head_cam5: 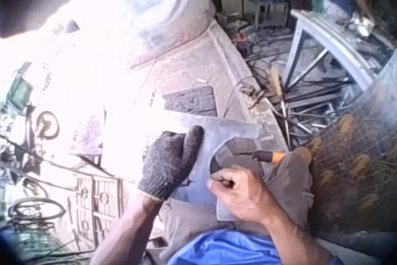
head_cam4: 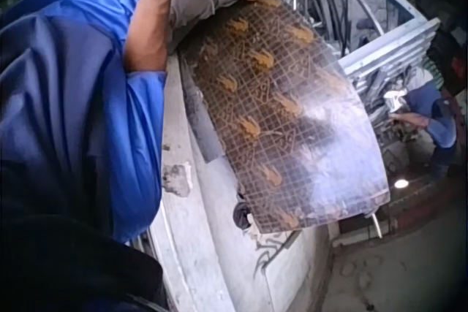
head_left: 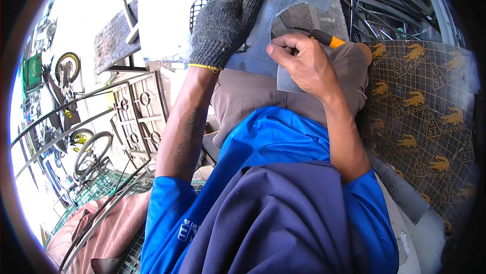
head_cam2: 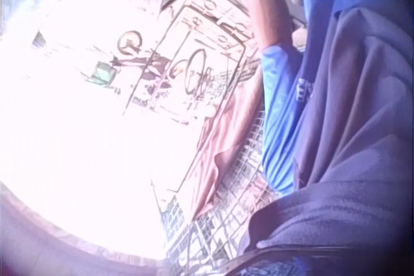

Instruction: Sanding and marking a metal part in a workshop.

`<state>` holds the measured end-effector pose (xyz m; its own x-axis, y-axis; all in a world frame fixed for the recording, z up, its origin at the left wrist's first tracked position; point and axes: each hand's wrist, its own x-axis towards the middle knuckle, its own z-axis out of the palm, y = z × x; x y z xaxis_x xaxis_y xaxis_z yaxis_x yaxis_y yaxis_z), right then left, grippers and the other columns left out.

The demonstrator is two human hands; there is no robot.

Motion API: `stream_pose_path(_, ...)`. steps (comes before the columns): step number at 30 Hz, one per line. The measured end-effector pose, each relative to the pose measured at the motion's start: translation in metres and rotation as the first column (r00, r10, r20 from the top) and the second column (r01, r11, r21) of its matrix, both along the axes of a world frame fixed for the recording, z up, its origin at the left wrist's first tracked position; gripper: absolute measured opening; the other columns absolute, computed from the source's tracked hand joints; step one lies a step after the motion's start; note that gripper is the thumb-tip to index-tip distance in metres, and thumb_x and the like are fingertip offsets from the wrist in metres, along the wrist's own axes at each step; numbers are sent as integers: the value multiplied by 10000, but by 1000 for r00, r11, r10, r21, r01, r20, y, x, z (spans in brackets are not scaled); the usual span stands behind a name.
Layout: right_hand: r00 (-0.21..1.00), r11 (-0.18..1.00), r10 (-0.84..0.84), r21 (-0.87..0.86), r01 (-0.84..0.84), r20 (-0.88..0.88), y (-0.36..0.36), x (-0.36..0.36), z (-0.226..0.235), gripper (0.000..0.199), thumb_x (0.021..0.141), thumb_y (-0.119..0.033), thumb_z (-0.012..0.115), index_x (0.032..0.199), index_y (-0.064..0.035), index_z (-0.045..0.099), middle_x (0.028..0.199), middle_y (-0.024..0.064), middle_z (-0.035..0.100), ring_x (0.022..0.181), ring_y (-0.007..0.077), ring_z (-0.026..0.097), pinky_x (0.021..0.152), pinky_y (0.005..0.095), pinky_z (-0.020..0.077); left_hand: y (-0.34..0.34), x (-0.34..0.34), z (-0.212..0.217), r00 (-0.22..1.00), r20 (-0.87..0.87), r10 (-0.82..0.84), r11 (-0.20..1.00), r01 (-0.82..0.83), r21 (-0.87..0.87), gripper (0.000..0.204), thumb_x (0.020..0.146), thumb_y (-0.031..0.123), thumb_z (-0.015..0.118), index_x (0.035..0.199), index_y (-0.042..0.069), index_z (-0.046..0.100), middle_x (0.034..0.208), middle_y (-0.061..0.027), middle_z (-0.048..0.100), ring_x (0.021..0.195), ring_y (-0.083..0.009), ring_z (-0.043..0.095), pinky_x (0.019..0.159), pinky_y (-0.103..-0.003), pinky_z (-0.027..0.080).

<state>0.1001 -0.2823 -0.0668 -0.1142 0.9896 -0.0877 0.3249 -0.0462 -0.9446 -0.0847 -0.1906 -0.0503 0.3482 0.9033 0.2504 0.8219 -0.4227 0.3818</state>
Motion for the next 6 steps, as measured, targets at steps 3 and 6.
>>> stream_pose_path(3,985,982,-28,-187,-5,-172,-1,2,0,283,951,-265,725,1037,0,777,973,131,775,848,280,719,769,376,536,1,-5,-2,997,-29,-70,998,70,0,511,1059,463,483,983,49,773,840,-226,711,825,-416,691,748,-536,537)
stream_pose_path(6,964,952,-73,-305,-9,-256,-1,4,0,239,974,-278,719,1051,-68,803,1033,104,789,880,260,730,788,346,537,1,-7,-1,979,-142,-146,988,152,34,456,1060,449,496,1330,120,661,917,-184,746,897,-372,719,766,-520,549)
